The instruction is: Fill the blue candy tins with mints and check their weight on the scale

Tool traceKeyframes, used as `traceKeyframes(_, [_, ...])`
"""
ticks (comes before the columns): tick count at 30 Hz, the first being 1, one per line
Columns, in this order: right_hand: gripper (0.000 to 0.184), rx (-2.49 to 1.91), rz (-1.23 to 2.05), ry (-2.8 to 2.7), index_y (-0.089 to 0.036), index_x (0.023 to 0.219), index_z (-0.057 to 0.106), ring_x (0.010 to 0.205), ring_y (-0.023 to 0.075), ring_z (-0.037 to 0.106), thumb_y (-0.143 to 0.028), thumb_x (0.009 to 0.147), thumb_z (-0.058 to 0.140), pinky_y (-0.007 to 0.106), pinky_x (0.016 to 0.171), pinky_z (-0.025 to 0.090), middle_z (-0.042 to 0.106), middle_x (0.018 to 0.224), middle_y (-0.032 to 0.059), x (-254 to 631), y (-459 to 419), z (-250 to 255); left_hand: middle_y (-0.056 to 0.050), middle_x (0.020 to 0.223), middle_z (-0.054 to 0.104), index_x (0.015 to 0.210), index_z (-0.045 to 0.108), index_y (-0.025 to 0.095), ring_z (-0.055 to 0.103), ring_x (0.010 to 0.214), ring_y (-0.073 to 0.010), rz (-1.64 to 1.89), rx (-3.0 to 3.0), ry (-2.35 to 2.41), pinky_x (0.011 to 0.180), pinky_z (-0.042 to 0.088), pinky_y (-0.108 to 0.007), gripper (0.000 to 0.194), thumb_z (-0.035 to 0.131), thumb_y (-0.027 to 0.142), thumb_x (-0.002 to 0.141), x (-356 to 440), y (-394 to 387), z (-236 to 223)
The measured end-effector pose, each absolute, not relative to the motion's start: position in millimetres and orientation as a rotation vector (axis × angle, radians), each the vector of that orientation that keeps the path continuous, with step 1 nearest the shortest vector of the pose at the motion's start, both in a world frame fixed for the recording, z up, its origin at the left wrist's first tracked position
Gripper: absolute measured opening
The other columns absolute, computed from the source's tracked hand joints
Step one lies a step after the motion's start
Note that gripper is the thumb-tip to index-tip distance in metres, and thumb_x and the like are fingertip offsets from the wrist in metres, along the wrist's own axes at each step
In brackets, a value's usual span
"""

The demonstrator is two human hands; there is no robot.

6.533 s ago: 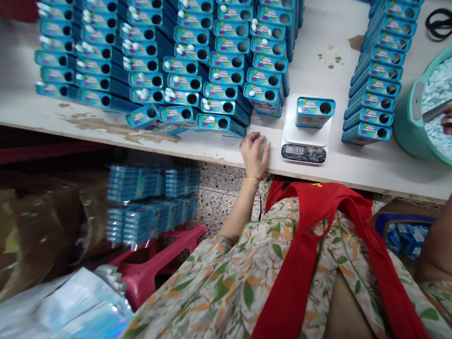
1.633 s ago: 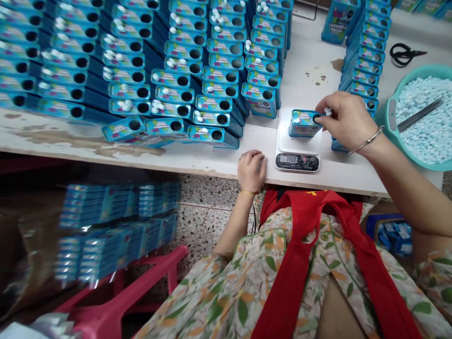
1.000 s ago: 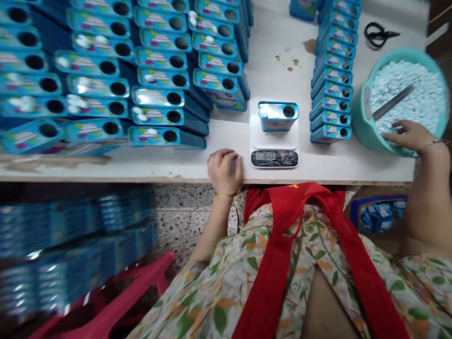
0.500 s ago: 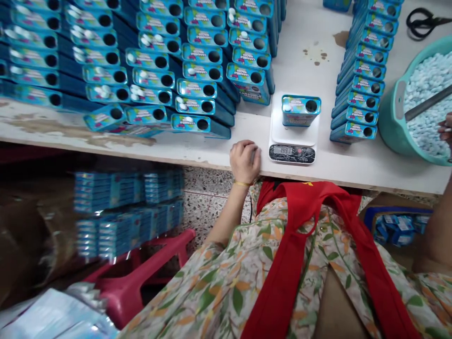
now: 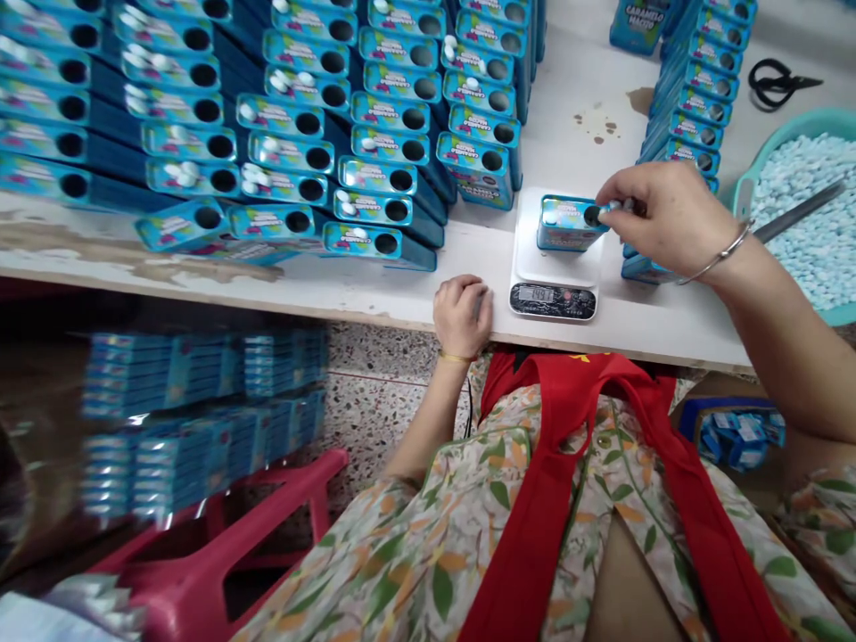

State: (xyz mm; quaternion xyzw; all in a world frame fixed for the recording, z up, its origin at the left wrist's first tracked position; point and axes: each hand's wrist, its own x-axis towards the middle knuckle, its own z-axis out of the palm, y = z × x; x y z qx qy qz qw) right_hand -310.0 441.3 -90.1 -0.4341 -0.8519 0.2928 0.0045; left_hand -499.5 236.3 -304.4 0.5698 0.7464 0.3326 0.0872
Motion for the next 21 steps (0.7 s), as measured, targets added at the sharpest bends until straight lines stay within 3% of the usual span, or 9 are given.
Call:
traceKeyframes(8, [0.018, -1.308, 0.962, -2.634, -0.025, 0.073, 0.063, 0.104, 0.0299, 0.062, -0.007, 0.074, 0.064, 0.046, 0.1, 0.045, 0.064, 0.078, 0.0047, -325, 445, -91, -0.011, 0.107, 0.066, 0.096, 0.064, 0.023, 0.058, 0.102, -0.0249, 1.0, 1.695, 2.226, 0.09, 0.043, -0.042, 0.014, 0.053, 0.031, 0.095, -499, 235, -303])
traceKeyframes(12, [0.012, -1.297, 0.892, -2.6, -0.026, 0.076, 0.064, 0.089, 0.0247, 0.064, -0.016, 0.083, 0.061, 0.044, 0.094, 0.049, 0.065, 0.081, 0.0044, -322, 446, -86, -0.01, 0.107, 0.066, 0.096, 0.064, 0.023, 0.058, 0.103, -0.0247, 0.991, 1.662, 2.232, 0.09, 0.042, -0.042, 0.014, 0.053, 0.032, 0.095, -498, 235, -302])
traceKeyframes(16, [0.014, -1.422, 1.343, -2.031, -0.024, 0.071, 0.064, 0.062, 0.0162, 0.058, -0.029, 0.083, 0.071, 0.034, 0.064, 0.051, 0.063, 0.073, 0.0037, -302, 446, -81, -0.009, 0.107, 0.067, 0.096, 0.064, 0.022, 0.058, 0.102, -0.0239, 0.994, 1.678, 2.243, 0.089, 0.043, -0.041, 0.016, 0.051, 0.032, 0.096, -497, 235, -300])
traceKeyframes(21, [0.009, -1.68, 1.677, -1.489, -0.021, 0.075, 0.068, 0.078, 0.0139, 0.068, -0.023, 0.081, 0.075, 0.03, 0.079, 0.055, 0.068, 0.082, 0.0042, -258, 444, -94, -0.01, 0.107, 0.067, 0.095, 0.064, 0.022, 0.058, 0.103, -0.0242, 0.986, 1.66, 2.252, 0.09, 0.043, -0.041, 0.017, 0.051, 0.033, 0.096, -496, 235, -299])
